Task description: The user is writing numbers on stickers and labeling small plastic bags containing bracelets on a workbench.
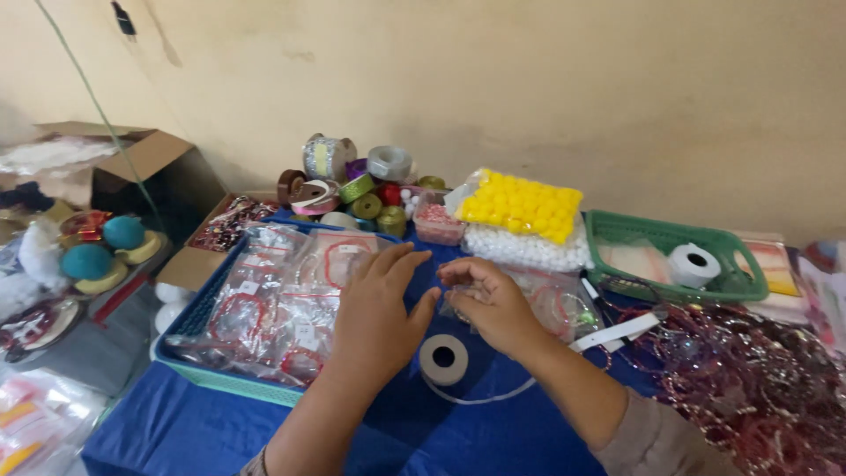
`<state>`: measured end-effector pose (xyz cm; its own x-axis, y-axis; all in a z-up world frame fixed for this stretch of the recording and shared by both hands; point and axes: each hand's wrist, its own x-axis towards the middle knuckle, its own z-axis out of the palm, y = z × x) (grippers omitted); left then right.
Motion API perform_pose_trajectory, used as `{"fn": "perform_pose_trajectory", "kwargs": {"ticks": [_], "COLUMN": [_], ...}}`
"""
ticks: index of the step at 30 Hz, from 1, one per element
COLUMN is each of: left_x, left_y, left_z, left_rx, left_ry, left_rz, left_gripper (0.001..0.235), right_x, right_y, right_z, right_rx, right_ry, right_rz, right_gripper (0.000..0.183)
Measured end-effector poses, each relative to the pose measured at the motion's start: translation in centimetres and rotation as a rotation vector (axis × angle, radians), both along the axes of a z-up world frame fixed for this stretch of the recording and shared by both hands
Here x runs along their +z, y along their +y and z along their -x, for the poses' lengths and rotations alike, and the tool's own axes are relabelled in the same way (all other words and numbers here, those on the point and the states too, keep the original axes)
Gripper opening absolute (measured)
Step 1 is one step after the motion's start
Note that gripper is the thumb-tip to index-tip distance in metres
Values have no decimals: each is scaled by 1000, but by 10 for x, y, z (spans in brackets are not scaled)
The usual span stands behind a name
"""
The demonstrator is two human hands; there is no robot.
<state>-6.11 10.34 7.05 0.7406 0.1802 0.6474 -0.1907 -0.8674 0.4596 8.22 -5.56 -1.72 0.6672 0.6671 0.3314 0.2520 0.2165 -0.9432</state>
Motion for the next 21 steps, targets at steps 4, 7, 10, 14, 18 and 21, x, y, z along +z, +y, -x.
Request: {"fn": "perform_pose_trajectory", "kwargs": {"ticks": [4, 7, 10, 14, 18, 21], "left_x": [-11, -19, -28, -48, -63, -74], "left_y": [-30, -48, -64, -82, -94, -94], "left_z": [-14, -25, -36, -45, -41, -38], "left_rx": [-88, -181, -265, -383, -457, -495], "left_ry": [51, 111, 212, 286, 462, 479], "left_rz": [-56, -72, -72, -117, -83, 27], "left_gripper": [48, 46, 44, 33, 29, 29], "right_x": [4, -2, -5, -8, -4, 10], "right_y": [-52, -94, -131, -178, -209, -220], "right_z": [5, 2, 0, -2, 1, 5], "right_rx": [-67, -134, -269, -357, -557, -719], "right_ry": [222, 61, 123, -77, -175, -358], "right_rz": [29, 53, 120, 190, 367, 629], "right_gripper": [29, 27, 23, 22, 17, 11]}}
